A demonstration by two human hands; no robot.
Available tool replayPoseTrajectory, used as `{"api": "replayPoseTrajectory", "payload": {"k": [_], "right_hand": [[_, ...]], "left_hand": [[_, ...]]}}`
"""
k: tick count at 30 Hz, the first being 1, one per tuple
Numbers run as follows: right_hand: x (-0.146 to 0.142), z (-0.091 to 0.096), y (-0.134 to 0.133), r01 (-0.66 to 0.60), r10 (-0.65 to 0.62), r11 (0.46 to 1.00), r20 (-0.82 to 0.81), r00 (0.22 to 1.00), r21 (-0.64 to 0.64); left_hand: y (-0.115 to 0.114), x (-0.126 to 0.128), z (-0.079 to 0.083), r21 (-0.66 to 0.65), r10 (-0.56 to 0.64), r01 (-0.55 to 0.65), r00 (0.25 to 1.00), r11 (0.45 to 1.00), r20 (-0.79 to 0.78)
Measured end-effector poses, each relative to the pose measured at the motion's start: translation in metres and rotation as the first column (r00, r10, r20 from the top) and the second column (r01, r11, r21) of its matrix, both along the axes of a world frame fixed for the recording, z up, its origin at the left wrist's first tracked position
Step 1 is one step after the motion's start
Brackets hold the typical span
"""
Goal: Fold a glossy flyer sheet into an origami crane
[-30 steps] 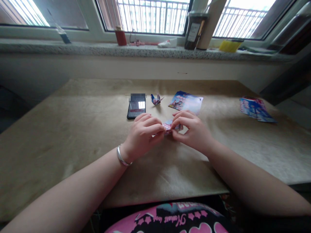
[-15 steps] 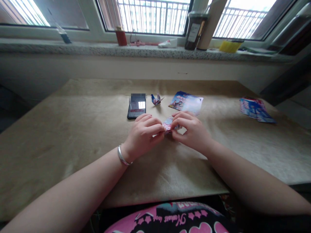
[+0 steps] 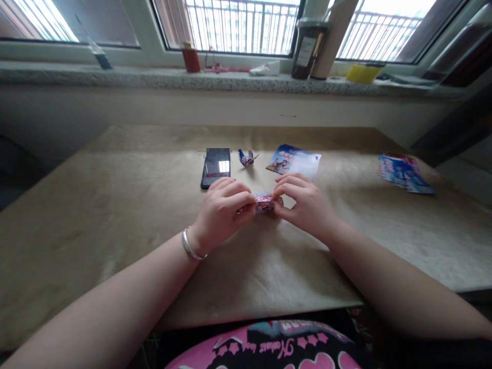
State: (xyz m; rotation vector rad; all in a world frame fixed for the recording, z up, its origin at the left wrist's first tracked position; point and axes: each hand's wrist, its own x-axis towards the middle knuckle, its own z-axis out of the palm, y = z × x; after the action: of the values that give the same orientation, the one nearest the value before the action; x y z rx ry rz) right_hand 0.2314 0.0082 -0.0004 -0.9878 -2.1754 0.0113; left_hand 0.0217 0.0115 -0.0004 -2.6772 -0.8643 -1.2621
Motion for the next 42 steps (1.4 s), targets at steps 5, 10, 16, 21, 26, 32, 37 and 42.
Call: {"api": "replayPoseTrajectory", "payload": {"k": [5, 10, 16, 21, 26, 32, 37, 42], "right_hand": [[-0.001, 0.002, -0.002, -0.021, 0.021, 1.000, 0.000, 1.000, 0.008], [-0.003, 0.004, -0.004, -0.040, 0.039, 0.999, 0.028, 0.999, 0.020], [-0.002, 0.003, -0.003, -0.011, 0.008, 0.999, 0.062, 0.998, 0.047], [-0.002, 0.003, -0.003, 0.001, -0.005, 0.999, 0.087, 0.996, 0.036], [-0.001, 0.003, -0.003, 0.039, -0.041, 0.998, 0.034, 0.999, 0.047], [0.003, 0.002, -0.002, 0.126, -0.123, 0.989, -0.045, 0.991, 0.076], [0.004, 0.000, -0.001, 0.110, -0.105, 0.990, -0.056, 0.993, 0.087], [0.005, 0.000, 0.000, 0.088, -0.083, 0.994, -0.081, 0.993, 0.061]], "left_hand": [[0.000, 0.001, 0.001, 0.000, -0.013, 0.013, 1.000, 1.000, -0.020], [-0.002, 0.003, 0.001, 0.006, -0.017, 0.017, 0.999, 1.000, -0.043], [-0.002, 0.003, 0.002, -0.006, 0.004, -0.005, 0.999, 1.000, -0.042], [-0.002, 0.001, -0.001, -0.027, 0.004, -0.005, 0.999, 1.000, -0.036], [-0.001, 0.000, -0.005, -0.109, 0.034, -0.034, 0.999, 0.993, 0.002], [0.004, 0.001, -0.009, -0.276, 0.101, -0.061, 0.986, 0.959, 0.131], [0.007, 0.000, -0.012, -0.364, 0.104, 0.001, 0.958, 0.932, 0.268], [0.007, -0.002, -0.012, -0.346, 0.105, 0.031, 0.924, 0.938, 0.367]]}}
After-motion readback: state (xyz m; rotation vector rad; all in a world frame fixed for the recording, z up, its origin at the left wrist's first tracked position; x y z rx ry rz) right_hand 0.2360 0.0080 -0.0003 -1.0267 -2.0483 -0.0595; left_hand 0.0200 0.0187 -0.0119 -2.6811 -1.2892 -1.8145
